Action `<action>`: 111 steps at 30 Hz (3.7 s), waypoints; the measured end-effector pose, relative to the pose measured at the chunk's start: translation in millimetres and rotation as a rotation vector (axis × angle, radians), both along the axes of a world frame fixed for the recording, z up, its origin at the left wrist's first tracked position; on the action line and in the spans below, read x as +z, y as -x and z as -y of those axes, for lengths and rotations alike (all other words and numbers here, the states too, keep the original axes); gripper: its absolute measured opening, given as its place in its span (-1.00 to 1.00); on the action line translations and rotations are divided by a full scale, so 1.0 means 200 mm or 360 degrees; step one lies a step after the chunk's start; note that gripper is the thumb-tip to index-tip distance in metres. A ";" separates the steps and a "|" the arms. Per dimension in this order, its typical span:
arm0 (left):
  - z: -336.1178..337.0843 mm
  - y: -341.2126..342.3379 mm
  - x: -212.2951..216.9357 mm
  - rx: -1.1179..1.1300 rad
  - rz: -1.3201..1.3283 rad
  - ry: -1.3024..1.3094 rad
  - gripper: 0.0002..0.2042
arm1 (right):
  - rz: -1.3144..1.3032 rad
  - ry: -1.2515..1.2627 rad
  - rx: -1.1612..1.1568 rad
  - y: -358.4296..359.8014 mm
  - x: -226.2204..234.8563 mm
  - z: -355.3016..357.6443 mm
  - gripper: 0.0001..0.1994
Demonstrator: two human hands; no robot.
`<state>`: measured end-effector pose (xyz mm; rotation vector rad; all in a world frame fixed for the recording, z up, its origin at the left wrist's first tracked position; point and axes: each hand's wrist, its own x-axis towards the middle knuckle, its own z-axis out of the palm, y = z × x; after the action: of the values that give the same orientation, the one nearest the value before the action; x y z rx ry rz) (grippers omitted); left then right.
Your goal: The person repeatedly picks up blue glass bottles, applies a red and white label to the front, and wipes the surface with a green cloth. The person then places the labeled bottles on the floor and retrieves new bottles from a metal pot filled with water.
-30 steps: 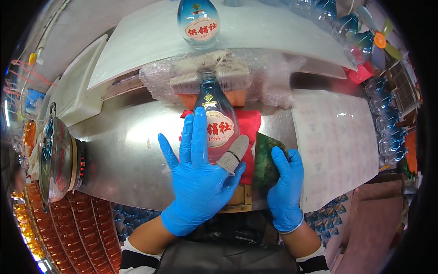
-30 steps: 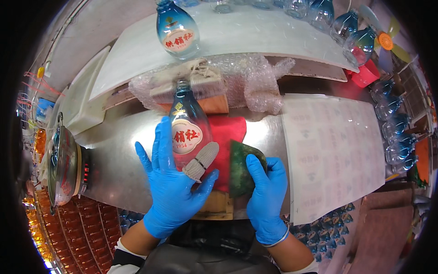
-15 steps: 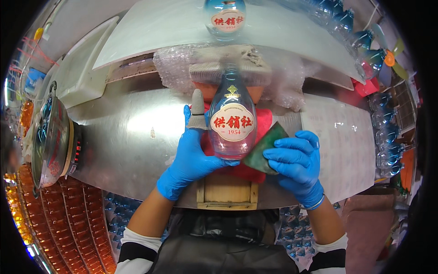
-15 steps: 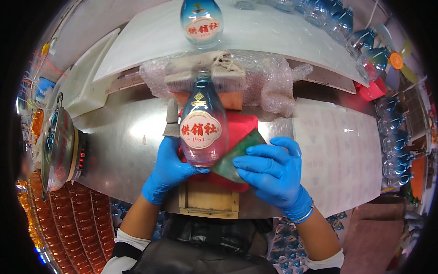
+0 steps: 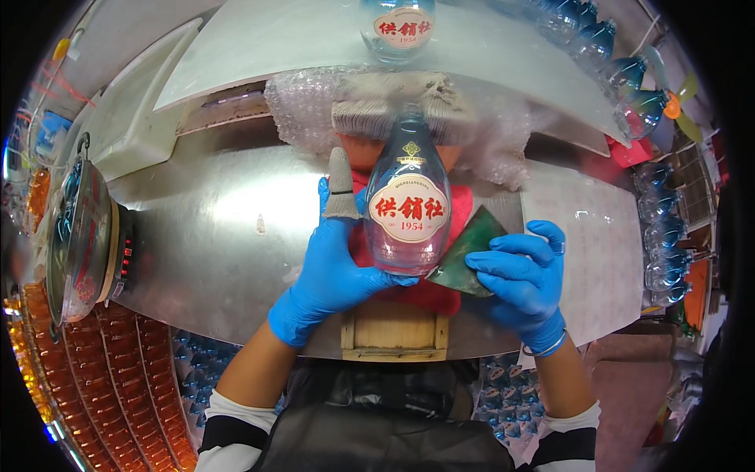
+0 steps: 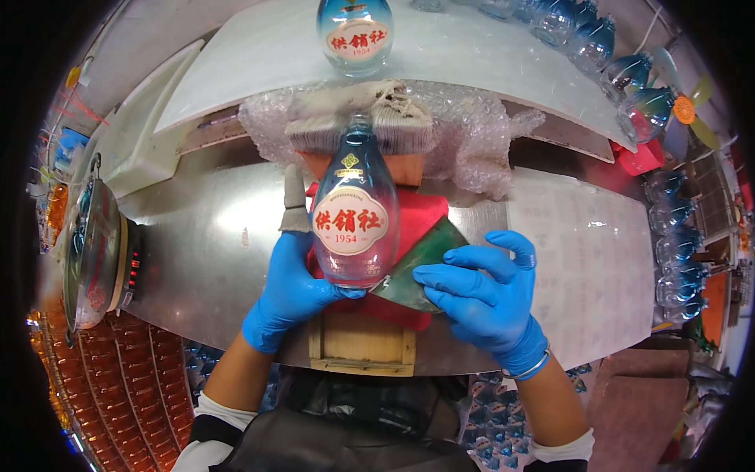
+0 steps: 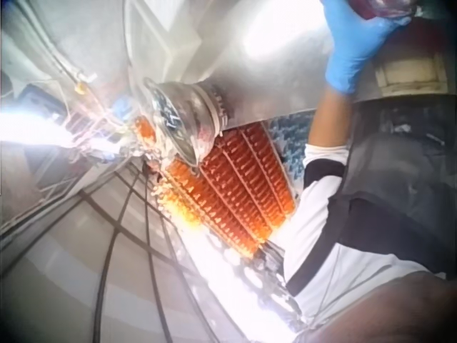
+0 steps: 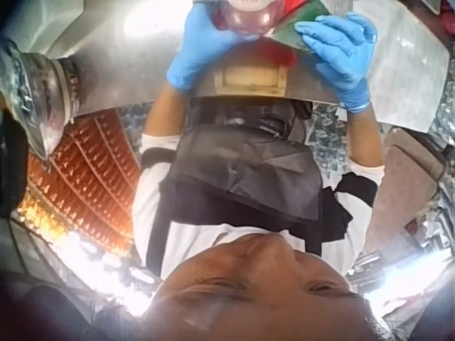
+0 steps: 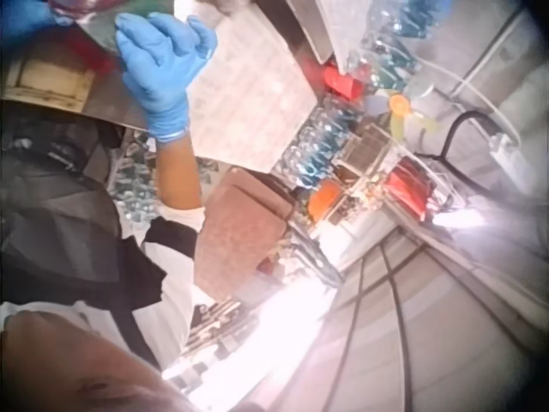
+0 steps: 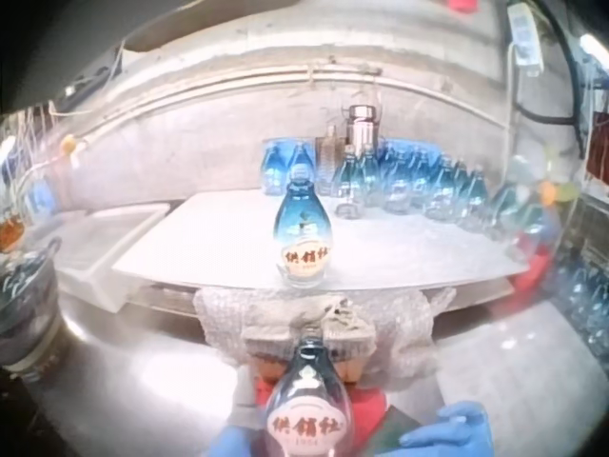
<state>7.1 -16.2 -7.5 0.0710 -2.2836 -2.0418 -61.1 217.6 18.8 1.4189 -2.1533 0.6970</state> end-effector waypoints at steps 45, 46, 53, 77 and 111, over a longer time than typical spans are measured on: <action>0.03 -0.01 0.18 -0.0023 -0.0299 0.1373 -0.19 | 0.0908 0.0184 -0.0028 0.15 0.31 0.23 -0.80; 0.01 -0.02 0.18 -0.0003 -0.0211 0.1293 -0.17 | 0.0861 0.0228 -0.0068 0.16 0.34 0.29 -0.83; -0.01 -0.07 0.11 0.0012 0.0008 0.1344 -0.10 | 0.0718 -0.0006 0.0266 0.28 0.48 0.44 -0.73; 0.01 0.02 0.04 -0.0045 0.0146 -0.0407 0.00 | 0.2671 0.0744 -0.0253 0.36 0.32 0.29 -0.66; -0.85 0.20 0.43 -0.1046 -0.0755 0.1988 -0.42 | 0.0723 0.0780 -0.3649 -2.03 -0.75 -2.43 -0.83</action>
<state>-32.2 153.1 78.6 -1.1648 -2.8991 -0.2598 344.4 704.3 -130.7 -1.6128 -1.9982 0.3402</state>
